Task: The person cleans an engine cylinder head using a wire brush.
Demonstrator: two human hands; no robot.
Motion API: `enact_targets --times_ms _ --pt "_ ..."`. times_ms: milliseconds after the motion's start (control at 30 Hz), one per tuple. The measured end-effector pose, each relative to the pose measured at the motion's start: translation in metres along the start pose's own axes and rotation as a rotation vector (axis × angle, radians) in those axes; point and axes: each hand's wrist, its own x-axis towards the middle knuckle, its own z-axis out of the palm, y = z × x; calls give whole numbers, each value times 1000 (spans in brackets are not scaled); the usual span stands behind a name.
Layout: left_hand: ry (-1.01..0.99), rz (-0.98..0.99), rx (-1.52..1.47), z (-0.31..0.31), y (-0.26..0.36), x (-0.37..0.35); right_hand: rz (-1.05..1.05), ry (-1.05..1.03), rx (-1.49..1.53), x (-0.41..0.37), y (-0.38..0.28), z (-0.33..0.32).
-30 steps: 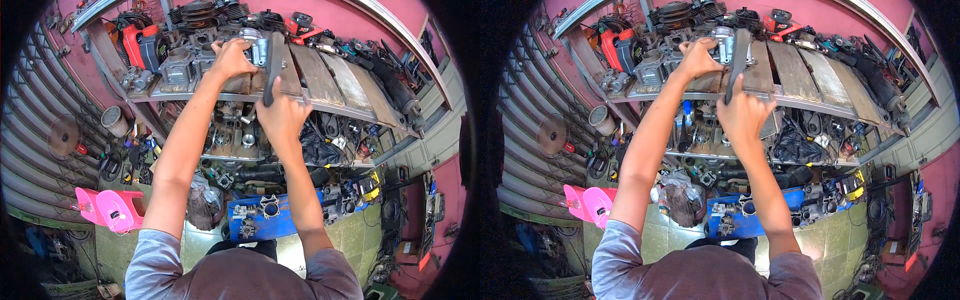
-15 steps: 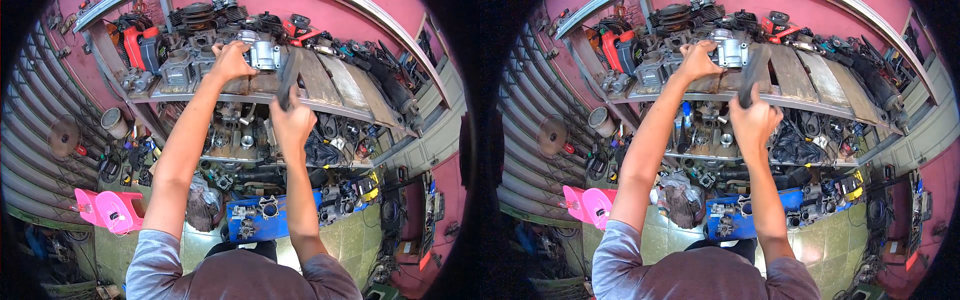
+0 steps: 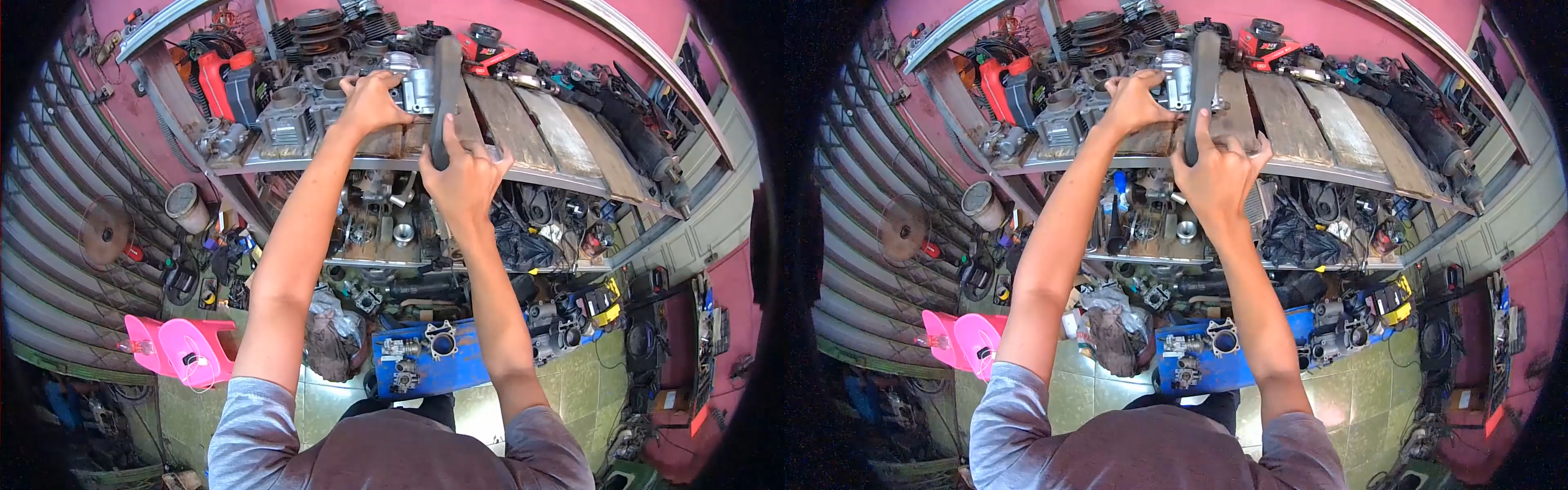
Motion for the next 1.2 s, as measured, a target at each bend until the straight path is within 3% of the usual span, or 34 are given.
enact_targets --times_ms 67,167,333,433,533,600,667,800,833,867,933,1000,1100,1200 --pt "-28 -20 10 -3 0 2 -3 -75 -78 -22 3 1" --pt "-18 -11 31 0 -1 3 -53 -169 147 -65 13 -6" --pt "2 12 5 0 0 -1 -20 -125 172 -6 4 -9" --pt "6 28 57 14 -15 3 64 -395 111 -9 -4 -10" --pt "47 13 41 8 -11 5 -16 -221 209 -31 -3 -24" --pt "39 14 -2 7 -5 -2 58 -283 204 -19 -2 -20" --pt "40 12 -37 8 -6 -2 34 -148 104 2 5 -3" --pt "17 3 -6 8 -8 2 -58 -207 -20 -36 18 -9" --pt "18 7 13 9 -9 2 -58 -247 67 -49 20 -19" --pt "20 5 31 9 -11 3 -41 -188 197 -54 24 -22" --pt "12 -2 4 9 -9 -2 -53 -90 103 -31 27 -21" --pt "4 -21 1 5 -5 2 22 -57 123 -4 25 -13" --pt "9 -15 25 1 1 -5 209 -260 171 -3 26 -4" --pt "25 -1 27 4 -1 -4 71 -92 199 -29 16 -31"
